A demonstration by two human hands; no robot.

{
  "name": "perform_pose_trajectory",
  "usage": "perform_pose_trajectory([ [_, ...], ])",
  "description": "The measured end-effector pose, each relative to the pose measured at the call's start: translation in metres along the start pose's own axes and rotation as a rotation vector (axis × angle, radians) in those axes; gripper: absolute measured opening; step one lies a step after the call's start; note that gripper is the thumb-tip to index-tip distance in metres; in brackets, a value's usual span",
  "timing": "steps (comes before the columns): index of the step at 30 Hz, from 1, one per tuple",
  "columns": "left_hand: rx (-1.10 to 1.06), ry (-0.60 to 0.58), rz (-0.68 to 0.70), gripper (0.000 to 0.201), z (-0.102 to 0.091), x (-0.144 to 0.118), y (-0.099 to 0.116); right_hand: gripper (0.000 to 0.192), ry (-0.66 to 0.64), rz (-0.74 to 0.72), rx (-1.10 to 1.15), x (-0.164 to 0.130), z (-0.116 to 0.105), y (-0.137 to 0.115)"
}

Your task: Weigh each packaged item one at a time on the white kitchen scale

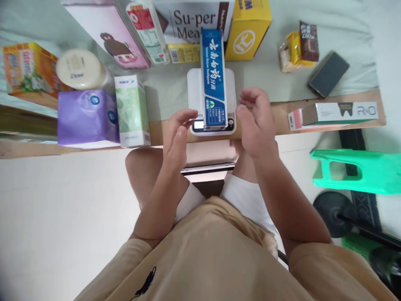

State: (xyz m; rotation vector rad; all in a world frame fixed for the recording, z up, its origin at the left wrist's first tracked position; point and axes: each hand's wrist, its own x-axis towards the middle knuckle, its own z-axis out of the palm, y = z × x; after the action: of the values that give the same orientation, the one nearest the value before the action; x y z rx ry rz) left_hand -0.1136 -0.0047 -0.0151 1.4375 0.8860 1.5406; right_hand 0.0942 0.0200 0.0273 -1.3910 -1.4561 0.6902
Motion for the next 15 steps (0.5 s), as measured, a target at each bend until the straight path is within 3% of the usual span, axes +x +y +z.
perform_pose_trajectory([
  [4, -0.062, -0.186, 0.027, 0.065, 0.006, -0.003, -0.009, 0.042, -0.122, 0.074, -0.029, 0.011, 0.022, -0.013],
  [6, -0.093, -0.223, 0.005, 0.070, 0.012, -0.004, -0.014, 0.043, -0.157, 0.116, -0.064, 0.015, 0.030, -0.023],
  [12, -0.147, -0.199, -0.068, 0.084, 0.021, -0.006, -0.019, 0.058, -0.302, 0.289, -0.547, 0.043, 0.041, -0.070],
  [15, -0.200, -0.154, -0.121, 0.082, 0.021, -0.005, -0.012, 0.069, -0.367, 0.262, -0.768, 0.061, 0.046, -0.089],
])
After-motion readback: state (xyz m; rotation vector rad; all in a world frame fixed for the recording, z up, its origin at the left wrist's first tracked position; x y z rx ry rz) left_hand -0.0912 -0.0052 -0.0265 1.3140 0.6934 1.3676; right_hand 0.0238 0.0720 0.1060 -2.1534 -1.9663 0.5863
